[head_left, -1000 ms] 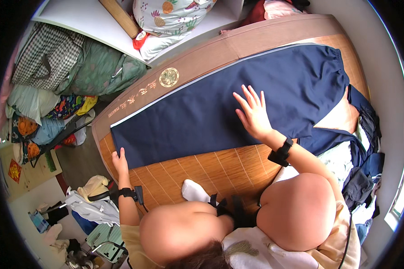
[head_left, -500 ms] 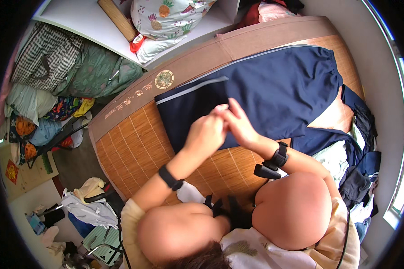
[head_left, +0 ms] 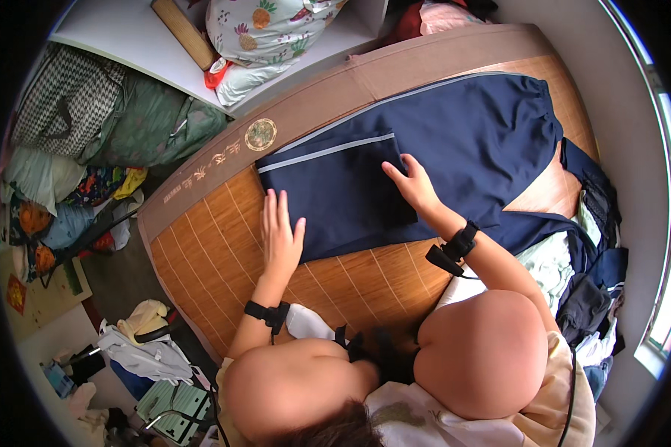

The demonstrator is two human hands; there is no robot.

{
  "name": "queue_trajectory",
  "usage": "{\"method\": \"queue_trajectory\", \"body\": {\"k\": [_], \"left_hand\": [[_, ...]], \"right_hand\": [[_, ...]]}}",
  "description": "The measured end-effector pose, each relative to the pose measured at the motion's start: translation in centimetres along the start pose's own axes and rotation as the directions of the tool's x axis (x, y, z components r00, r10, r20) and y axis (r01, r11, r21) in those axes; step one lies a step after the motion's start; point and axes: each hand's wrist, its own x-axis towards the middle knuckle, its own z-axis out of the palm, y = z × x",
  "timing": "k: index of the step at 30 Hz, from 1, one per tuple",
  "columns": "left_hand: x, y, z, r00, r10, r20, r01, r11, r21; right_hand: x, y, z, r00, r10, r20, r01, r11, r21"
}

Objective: The person folds a pair of trousers and a pair of jeans by hand, placing the folded trousers into a closet shelf before picking up the jeans from a pile on the bed.

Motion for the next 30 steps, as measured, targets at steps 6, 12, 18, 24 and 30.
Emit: {"method": "queue_trajectory", "body": {"k": [6, 12, 18, 24, 30], "left_hand": [[-0.8, -2.0, 3.2, 0.953, -0.273, -0.132, 0.191, 0.879, -0.437], [-0.2, -2.9, 4.3, 0.864, -0.498, -0.074, 0.294, 0.619, -0.728], [0.1, -3.1, 6.0, 0.936, -0.345, -0.066, 0.266, 0.821, -0.506], [-0.2, -3.0, 5.1, 0.867, -0.481, 0.131, 0.457, 0.66, -0.597], [-2.8, -5.4, 4.7, 0.849, -0.528, -0.027, 0.425, 0.713, -0.558]], "right_hand": [[-1.4, -5.1, -0.4, 0.985, -0.175, -0.016, 0.175, 0.984, 0.045], [-1.2, -7.9, -3.3, 0.736, -0.618, -0.275, 0.61, 0.782, -0.125], [3.8, 2.9, -5.2, 0.956, -0.26, -0.135, 0.258, 0.966, -0.029], [1.8, 3.6, -4.7, 0.982, -0.126, -0.141, 0.095, 0.974, -0.206], [-1.5, 1.0, -0.8, 0.988, -0.147, -0.057, 0.117, 0.926, -0.359]]}}
